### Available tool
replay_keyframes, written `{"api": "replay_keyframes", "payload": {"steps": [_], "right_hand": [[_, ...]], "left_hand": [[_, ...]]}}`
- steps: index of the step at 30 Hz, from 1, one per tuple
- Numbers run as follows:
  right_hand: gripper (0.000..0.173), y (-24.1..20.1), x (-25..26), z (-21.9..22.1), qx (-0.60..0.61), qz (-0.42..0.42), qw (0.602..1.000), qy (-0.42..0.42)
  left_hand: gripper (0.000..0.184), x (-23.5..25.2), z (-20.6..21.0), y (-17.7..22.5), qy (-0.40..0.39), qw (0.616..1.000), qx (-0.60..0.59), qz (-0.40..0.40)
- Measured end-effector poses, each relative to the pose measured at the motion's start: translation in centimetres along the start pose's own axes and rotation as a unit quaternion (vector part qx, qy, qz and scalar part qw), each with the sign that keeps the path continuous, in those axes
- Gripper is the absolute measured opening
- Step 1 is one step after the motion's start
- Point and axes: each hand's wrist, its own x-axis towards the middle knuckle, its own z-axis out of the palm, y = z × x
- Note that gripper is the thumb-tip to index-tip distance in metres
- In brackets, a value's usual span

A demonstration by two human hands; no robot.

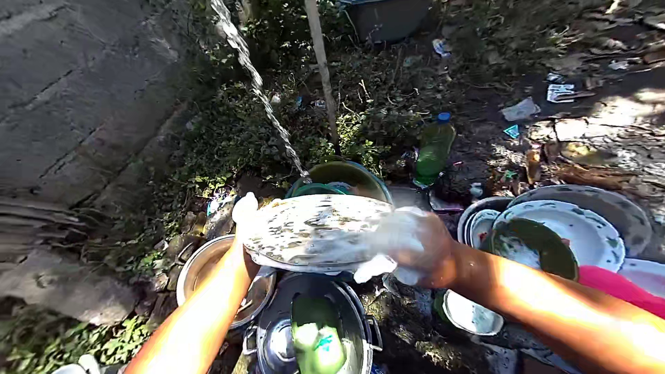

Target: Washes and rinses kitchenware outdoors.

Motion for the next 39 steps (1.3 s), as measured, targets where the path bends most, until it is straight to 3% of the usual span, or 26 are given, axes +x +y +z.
{"api": "replay_keyframes", "payload": {"steps": [2, 4, 6, 8, 10, 12, 15, 17, 18, 19, 20, 22, 25, 27, 29, 33, 36, 39], "right_hand": [[0.022, -1.0, -1.0, 2.5, 0.048, -0.016, 0.995, -0.091], [0.017, -1.2, -0.6, 4.7, 0.081, 0.033, 0.986, -0.139], [0.015, -1.2, 1.7, 7.4, 0.069, 0.088, 0.986, -0.121], [0.021, -2.6, 5.5, 11.1, 0.053, 0.145, 0.979, -0.131], [0.035, -4.3, 9.7, 15.3, 0.076, 0.235, 0.938, -0.242], [0.038, -3.4, 13.4, 19.3, 0.072, 0.256, 0.91, -0.318], [0.041, 3.0, 14.6, 23.8, 0.081, 0.287, 0.925, -0.236], [0.035, 6.4, 13.0, 25.6, 0.198, 0.432, 0.873, -0.113], [0.033, 6.6, 12.3, 26.3, 0.221, 0.482, 0.845, -0.076], [0.032, 6.1, 11.8, 27.3, 0.203, 0.495, 0.842, -0.069], [0.032, 4.8, 11.6, 28.7, 0.15, 0.48, 0.857, -0.111], [0.041, 0.4, 13.1, 31.7, 0.099, 0.415, 0.879, -0.211], [0.039, -3.7, 16.6, 37.1, 0.096, 0.329, 0.927, -0.153], [0.027, -2.0, 18.3, 39.6, 0.095, 0.266, 0.955, -0.086], [0.026, 0.5, 20.4, 39.5, 0.145, 0.326, 0.933, -0.046], [0.042, 3.5, 21.7, 35.9, 0.217, 0.515, 0.825, 0.083], [0.044, 3.0, 18.0, 33.0, 0.226, 0.547, 0.799, 0.106], [0.026, 1.2, 15.4, 30.9, 0.222, 0.575, 0.784, 0.074]], "left_hand": [[0.046, -0.1, -4.5, 0.8, -0.001, 0.999, -0.023, -0.037], [0.04, -0.8, -7.4, 1.2, 0.032, 0.996, -0.065, -0.043], [0.027, -1.8, -7.9, 2.1, 0.111, 0.992, -0.039, -0.055], [0.03, -2.5, -7.9, 2.2, 0.127, 0.989, -0.005, -0.07], [0.028, -2.5, -7.3, 1.6, 0.115, 0.992, -0.001, -0.061], [0.025, -2.0, -7.5, 0.8, 0.113, 0.993, 0.006, -0.035], [0.032, -1.1, -10.7, 0.5, 0.112, 0.994, -0.015, 0.012], [0.034, -0.2, -13.8, 1.0, 0.133, 0.99, 0.027, 0.04], [0.034, 0.4, -15.4, 1.5, 0.165, 0.983, 0.068, 0.051], [0.035, 1.3, -16.9, 2.1, 0.2, 0.973, 0.106, 0.053], [0.038, 2.4, -18.3, 2.6, 0.236, 0.957, 0.159, 0.054], [0.043, 4.9, -20.6, 3.0, 0.272, 0.953, 0.112, 0.068], [0.044, 9.2, -23.4, 2.9, 0.313, 0.947, -0.034, 0.066], [0.046, 12.2, -25.8, 2.8, 0.349, 0.921, -0.169, 0.044], [0.047, 14.8, -28.0, 2.7, 0.377, 0.904, -0.202, 0.028], [0.04, 21.0, -29.9, 1.6, 0.409, 0.902, -0.138, -0.023], [0.039, 26.8, -30.8, -1.6, 0.41, 0.902, -0.091, -0.097], [0.042, 29.4, -30.9, -6.0, 0.387, 0.913, -0.029, -0.129]]}}
